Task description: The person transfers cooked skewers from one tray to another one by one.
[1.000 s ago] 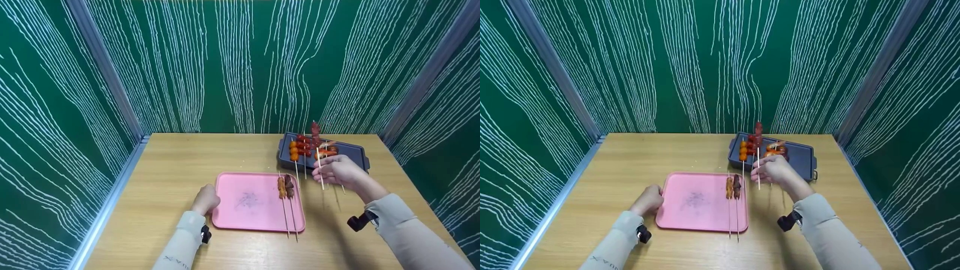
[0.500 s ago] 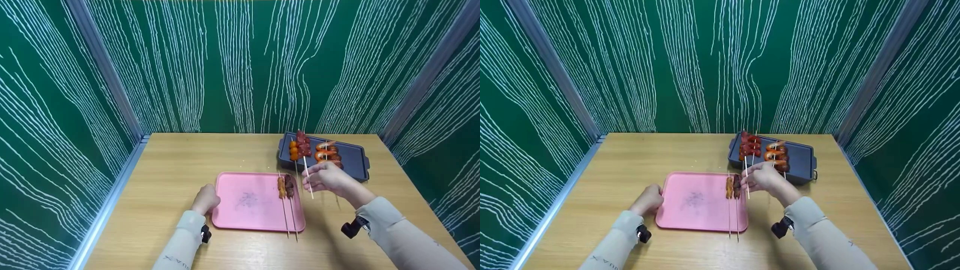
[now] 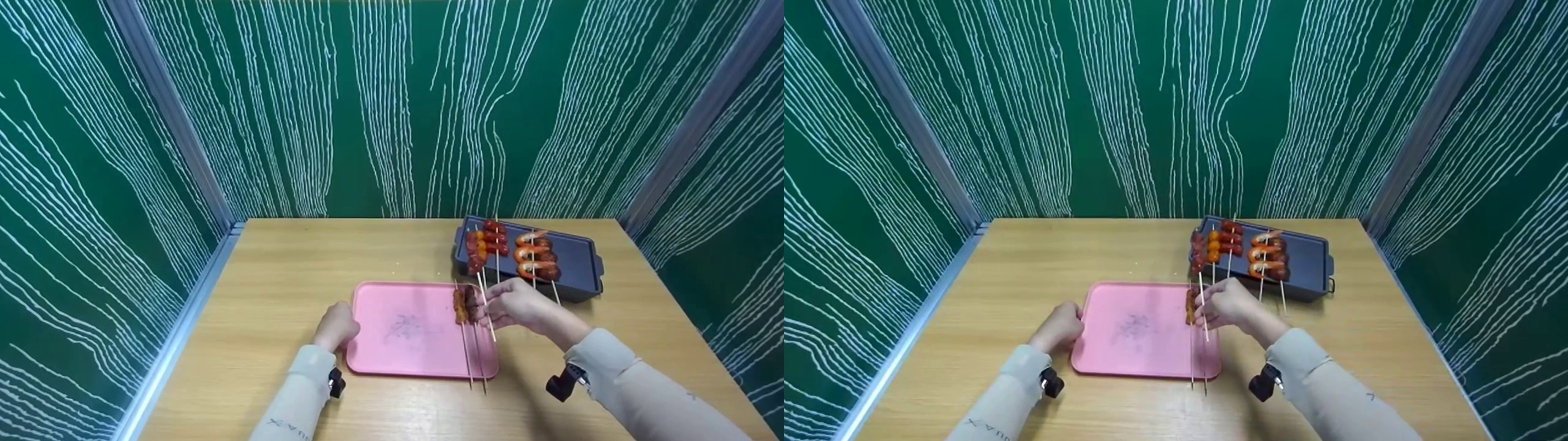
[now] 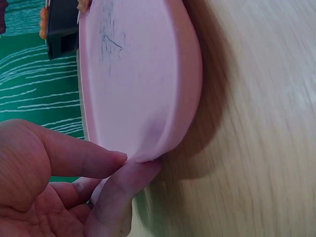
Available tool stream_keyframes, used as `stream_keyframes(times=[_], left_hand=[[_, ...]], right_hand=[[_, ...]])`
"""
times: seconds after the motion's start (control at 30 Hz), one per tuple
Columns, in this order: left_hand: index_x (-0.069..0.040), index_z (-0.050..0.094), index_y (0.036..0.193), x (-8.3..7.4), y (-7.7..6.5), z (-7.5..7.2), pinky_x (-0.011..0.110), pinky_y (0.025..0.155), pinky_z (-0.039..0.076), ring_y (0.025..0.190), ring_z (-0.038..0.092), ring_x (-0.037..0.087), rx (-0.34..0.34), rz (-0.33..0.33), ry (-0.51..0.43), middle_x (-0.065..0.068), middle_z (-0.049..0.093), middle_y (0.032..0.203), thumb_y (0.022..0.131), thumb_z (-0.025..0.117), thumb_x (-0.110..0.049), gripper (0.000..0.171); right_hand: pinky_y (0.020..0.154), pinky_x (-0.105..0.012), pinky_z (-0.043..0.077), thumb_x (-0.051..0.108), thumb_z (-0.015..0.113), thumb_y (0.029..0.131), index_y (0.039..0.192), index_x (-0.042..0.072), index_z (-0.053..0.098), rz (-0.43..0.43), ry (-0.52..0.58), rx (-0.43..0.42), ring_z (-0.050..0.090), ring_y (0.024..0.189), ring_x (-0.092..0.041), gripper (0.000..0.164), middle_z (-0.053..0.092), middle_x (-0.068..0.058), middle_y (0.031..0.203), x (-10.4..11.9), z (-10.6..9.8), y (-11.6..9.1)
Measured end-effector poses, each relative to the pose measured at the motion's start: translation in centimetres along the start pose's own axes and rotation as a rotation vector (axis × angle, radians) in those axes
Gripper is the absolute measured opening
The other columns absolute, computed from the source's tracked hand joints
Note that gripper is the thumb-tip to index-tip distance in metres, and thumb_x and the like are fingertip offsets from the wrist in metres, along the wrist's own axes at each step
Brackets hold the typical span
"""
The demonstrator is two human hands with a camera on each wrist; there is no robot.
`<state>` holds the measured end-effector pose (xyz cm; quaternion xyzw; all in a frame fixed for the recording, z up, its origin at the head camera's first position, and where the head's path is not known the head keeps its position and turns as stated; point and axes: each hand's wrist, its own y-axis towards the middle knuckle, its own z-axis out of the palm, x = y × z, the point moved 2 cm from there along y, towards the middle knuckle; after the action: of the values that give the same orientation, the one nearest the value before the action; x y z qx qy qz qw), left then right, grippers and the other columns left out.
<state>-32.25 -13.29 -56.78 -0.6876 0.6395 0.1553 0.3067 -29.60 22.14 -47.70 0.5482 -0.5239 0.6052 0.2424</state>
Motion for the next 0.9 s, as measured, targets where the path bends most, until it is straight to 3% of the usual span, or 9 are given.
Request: stream_keyframes(times=[0.2,0.5,0.73,0.9], left_hand=[[-0.002,0.059,0.081,0.0,0.0,0.0,0.028,0.043,0.046,0.054,0.057,0.019,0.001,-0.009,-0.008,0.01,0.058,0.07,0.083,0.052,0.005,0.011],[-0.006,0.053,0.065,0.3,0.2,0.2,0.027,0.037,0.043,0.047,0.055,0.017,0.003,0.017,0.023,0.007,0.053,0.058,0.08,0.05,0.005,0.019],[-0.004,0.057,0.072,0.2,0.1,0.1,0.028,0.038,0.046,0.049,0.057,0.018,0.009,0.005,-0.005,0.009,0.056,0.062,0.082,0.05,0.005,0.014],[-0.003,0.058,0.075,0.2,0.2,0.1,0.027,0.038,0.046,0.049,0.057,0.018,0.022,-0.01,-0.007,0.009,0.057,0.063,0.082,0.05,0.006,0.014]], right_hand=[[0.074,-0.042,0.06,-0.006,0.052,0.089,0.109,-0.015,0.056,-0.005,-0.005,0.024,0.07,0.075,-0.022,0.023,0.07,-0.015,0.085,-0.7,1.3,0.5],[0.07,-0.042,0.06,-0.011,0.05,0.084,0.107,-0.018,0.055,-0.007,0.018,0.04,0.07,0.071,-0.026,0.025,0.07,-0.02,0.083,-1.7,3.0,0.9],[0.066,-0.039,0.06,-0.009,0.053,0.085,0.102,-0.014,0.058,0.019,0.019,0.027,0.07,0.067,-0.023,0.019,0.07,-0.016,0.078,-2.7,4.1,1.3],[0.068,-0.039,0.06,-0.011,0.051,0.083,0.105,-0.018,0.055,0.033,0.038,0.044,0.069,0.066,-0.022,0.023,0.07,-0.015,0.076,-3.3,4.7,1.4]])
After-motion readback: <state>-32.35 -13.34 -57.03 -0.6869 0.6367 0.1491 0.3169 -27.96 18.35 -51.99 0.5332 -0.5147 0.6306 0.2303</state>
